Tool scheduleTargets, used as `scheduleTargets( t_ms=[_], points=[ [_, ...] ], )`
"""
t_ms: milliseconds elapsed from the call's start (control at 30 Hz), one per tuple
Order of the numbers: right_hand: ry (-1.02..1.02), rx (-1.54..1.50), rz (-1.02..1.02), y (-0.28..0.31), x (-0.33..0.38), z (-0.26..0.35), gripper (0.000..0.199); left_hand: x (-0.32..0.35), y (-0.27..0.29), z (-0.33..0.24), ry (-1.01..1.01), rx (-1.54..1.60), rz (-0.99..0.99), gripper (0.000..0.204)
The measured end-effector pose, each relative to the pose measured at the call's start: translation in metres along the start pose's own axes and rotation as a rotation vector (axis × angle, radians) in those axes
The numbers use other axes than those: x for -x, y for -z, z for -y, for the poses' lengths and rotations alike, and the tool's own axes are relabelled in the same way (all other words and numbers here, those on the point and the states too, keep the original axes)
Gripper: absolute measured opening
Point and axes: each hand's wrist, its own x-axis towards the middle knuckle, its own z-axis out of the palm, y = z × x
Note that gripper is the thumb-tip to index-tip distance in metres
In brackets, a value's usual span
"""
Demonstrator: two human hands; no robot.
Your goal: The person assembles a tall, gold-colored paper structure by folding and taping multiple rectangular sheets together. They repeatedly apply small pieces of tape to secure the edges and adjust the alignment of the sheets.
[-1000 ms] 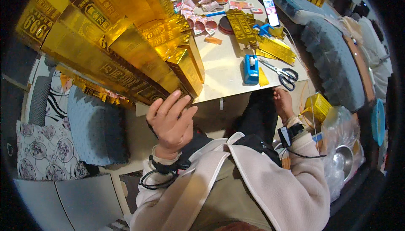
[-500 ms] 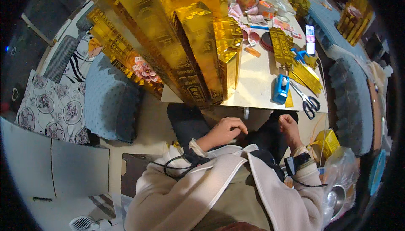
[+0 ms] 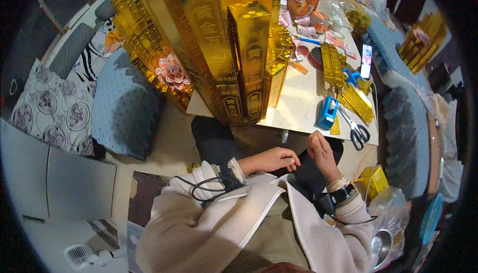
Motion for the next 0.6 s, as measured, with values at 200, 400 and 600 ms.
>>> scheduleTargets(
  t_ms=[200, 400, 600],
  points=[
    [0.145, 0.274, -0.098, -0.003, 0.003, 0.018, 0.030, -0.015, -0.005, -0.011, -0.093, 0.079, 0.019, 0.032],
    [0.138, 0.336, 0.035, -0.009, 0.004, 0.010, 0.003, -0.007, 0.000, 0.008, -0.050, 0.010, -0.004, 0.031],
    [0.028, 0.330, 0.044, 0.007, 0.013, -0.009, 0.008, 0.015, 0.018, 0.029, 0.115, 0.063, -0.113, 0.026]
  ],
)
